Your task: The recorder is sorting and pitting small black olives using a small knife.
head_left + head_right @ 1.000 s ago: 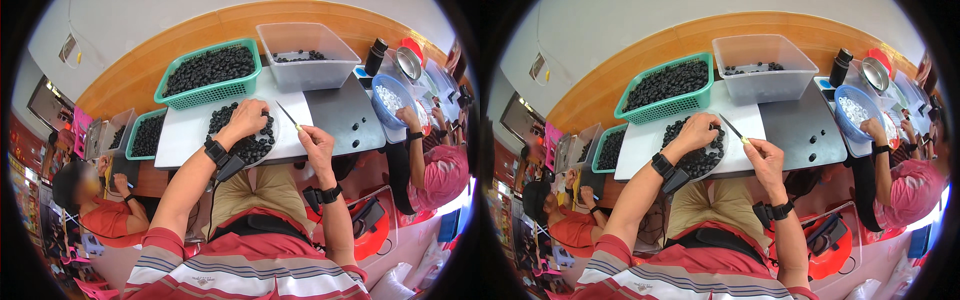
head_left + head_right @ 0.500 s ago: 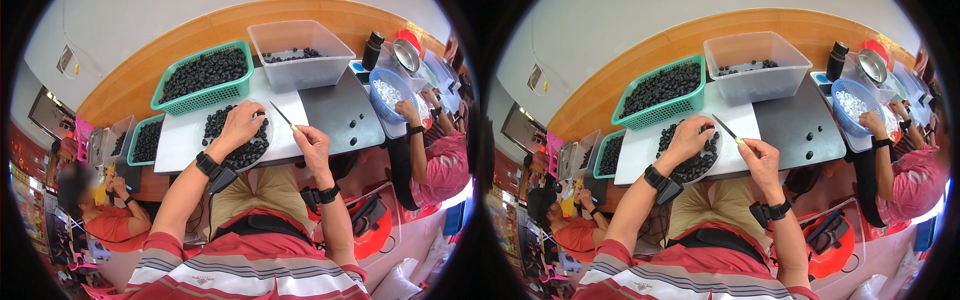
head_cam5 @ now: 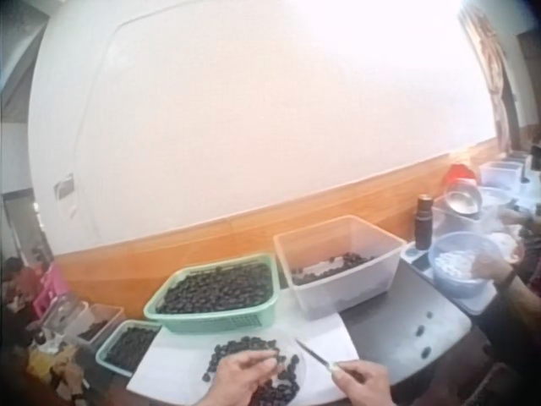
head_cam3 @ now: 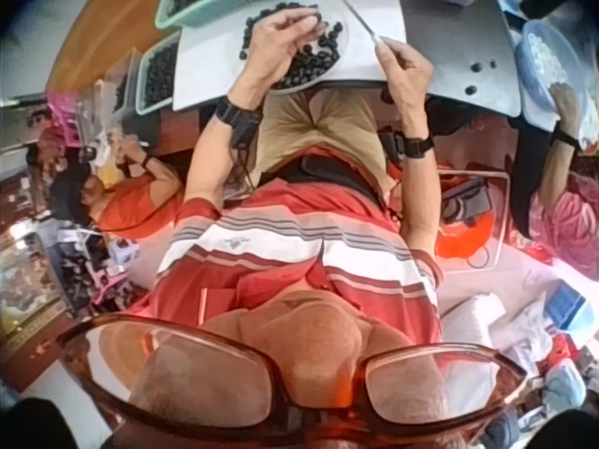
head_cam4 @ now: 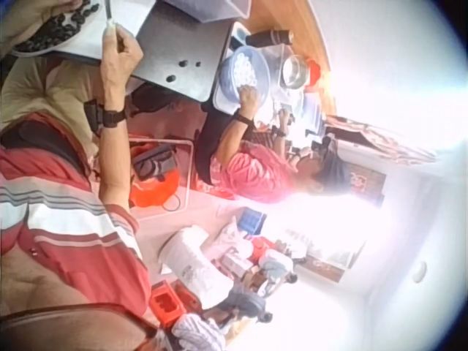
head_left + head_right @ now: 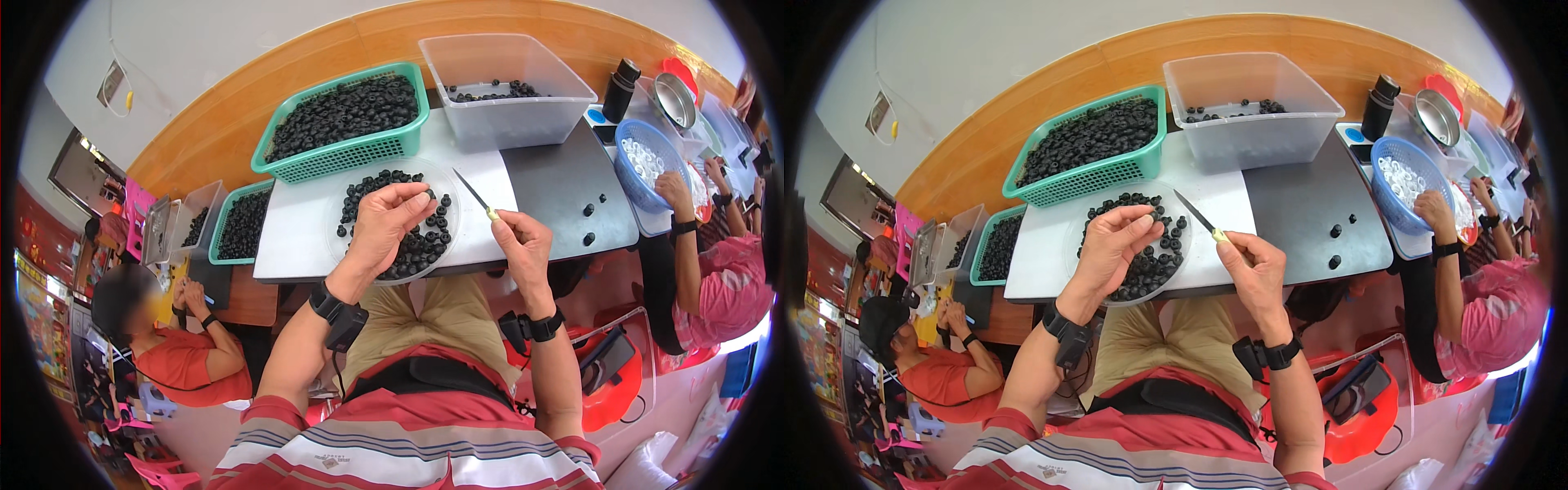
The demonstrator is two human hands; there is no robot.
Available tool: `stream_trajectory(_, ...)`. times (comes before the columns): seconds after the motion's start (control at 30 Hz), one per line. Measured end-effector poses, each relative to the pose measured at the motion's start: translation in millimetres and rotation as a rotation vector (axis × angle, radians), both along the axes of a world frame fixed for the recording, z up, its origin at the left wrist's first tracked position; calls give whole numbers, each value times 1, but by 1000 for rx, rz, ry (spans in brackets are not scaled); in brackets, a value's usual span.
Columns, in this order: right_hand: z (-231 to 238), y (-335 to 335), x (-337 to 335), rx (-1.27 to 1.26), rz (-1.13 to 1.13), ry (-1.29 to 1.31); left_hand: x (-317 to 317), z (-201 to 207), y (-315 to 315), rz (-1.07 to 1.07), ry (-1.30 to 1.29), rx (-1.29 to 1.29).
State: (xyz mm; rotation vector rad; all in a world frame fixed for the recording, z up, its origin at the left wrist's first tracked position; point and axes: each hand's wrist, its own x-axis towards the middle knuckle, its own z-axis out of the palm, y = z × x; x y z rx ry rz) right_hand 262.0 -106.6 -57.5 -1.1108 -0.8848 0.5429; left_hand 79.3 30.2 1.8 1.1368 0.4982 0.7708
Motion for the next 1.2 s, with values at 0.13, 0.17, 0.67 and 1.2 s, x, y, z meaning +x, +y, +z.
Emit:
stream_trajectory(0.13,0,1,-1,-31,-7,-42,-5,-1,0,-28,-43,-27)
stream_trajectory(0.17,0,1,-2,-29,-11,-42,-6,0,-1,-17,-35,-25)
stream_trajectory(0.67,31,0,-34,-37,65,-249,-11,-1,-12,-76,-155,-157)
stream_trajectory(1.2,30,0,-31,39,33,-361,-15,-2,-21,-168,-260,-240)
